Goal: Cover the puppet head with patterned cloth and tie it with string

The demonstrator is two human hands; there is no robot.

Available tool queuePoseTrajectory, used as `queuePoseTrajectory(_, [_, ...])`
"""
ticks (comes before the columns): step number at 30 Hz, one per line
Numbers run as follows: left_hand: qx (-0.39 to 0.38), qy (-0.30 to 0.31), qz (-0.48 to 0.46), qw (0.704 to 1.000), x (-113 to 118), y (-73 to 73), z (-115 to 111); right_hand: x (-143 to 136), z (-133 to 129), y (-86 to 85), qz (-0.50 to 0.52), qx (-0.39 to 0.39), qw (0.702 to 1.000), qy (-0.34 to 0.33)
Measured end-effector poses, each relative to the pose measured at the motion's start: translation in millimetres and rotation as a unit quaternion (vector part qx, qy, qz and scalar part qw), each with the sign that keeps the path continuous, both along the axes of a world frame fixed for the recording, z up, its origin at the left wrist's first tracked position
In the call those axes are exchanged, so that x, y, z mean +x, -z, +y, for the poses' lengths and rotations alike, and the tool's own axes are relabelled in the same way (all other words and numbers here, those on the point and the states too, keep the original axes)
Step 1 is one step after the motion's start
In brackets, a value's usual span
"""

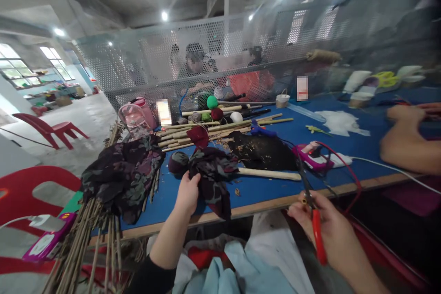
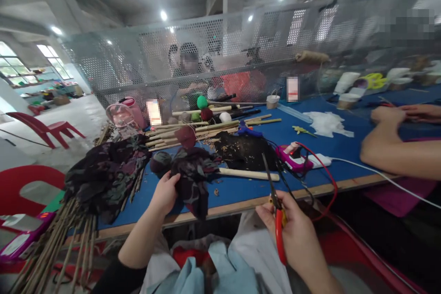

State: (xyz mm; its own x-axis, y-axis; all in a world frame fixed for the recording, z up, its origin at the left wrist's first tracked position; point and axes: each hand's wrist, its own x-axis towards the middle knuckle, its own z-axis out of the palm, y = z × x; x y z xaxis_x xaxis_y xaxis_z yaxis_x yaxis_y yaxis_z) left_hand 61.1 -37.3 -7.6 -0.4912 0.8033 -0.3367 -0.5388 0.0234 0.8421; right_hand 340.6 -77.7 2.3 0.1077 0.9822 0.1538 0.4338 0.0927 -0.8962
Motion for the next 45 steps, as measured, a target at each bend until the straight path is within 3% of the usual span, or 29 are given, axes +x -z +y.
queuePoseTrajectory(5, [-0.004, -0.002, 0.021, 1.000, -19, -6.3, -1, -7, 40, -7.3, -0.167, 0.045, 0.984, -0.042])
queuePoseTrajectory(10, [-0.013, -0.023, 0.102, 0.994, -7, 1.7, 11, -28, 98, -12.5, -0.342, 0.049, 0.922, -0.172])
queuePoseTrajectory(12, [0.003, -0.029, 0.140, 0.990, -6, 2.6, 15, -35, 101, -14.9, -0.398, 0.030, 0.898, -0.185])
queuePoseTrajectory(14, [0.029, -0.015, 0.160, 0.987, -12, -1.3, 20, -39, 89, -15.6, -0.410, 0.020, 0.895, -0.172])
queuePoseTrajectory(18, [0.095, 0.087, 0.188, 0.974, -31, -14.1, 29, -37, 42, -11.1, -0.283, -0.051, 0.936, -0.202])
queuePoseTrajectory(21, [0.072, 0.145, 0.222, 0.962, -39, -15.6, 30, -32, 21, -10.9, -0.196, -0.110, 0.947, -0.229])
queuePoseTrajectory(27, [0.047, 0.107, 0.312, 0.943, -27, -4.0, 7, -52, 24, -19.5, -0.171, -0.122, 0.954, -0.213])
queuePoseTrajectory(32, [0.076, 0.122, 0.338, 0.930, -14, -5.8, 13, -87, 17, -4.9, -0.163, -0.089, 0.953, -0.240])
queuePoseTrajectory(35, [0.127, 0.107, 0.387, 0.907, -12, -19.9, 39, -110, 21, 1.2, -0.076, -0.073, 0.975, -0.194])
queuePoseTrajectory(37, [0.138, 0.103, 0.467, 0.867, -11, -34.4, 60, -129, 26, 0.3, 0.019, -0.065, 0.984, -0.166])
queuePoseTrajectory(40, [0.127, 0.124, 0.497, 0.849, -12, -57.0, 81, -160, 25, -4.4, 0.166, -0.104, 0.964, -0.179])
queuePoseTrajectory(42, [0.099, 0.142, 0.525, 0.833, -16, -68.4, 76, -173, 17, -6.7, 0.220, -0.163, 0.938, -0.212])
queuePoseTrajectory(45, [0.045, 0.135, 0.587, 0.797, -24, -73.8, 35, -172, 1, -6.3, 0.223, -0.184, 0.926, -0.244])
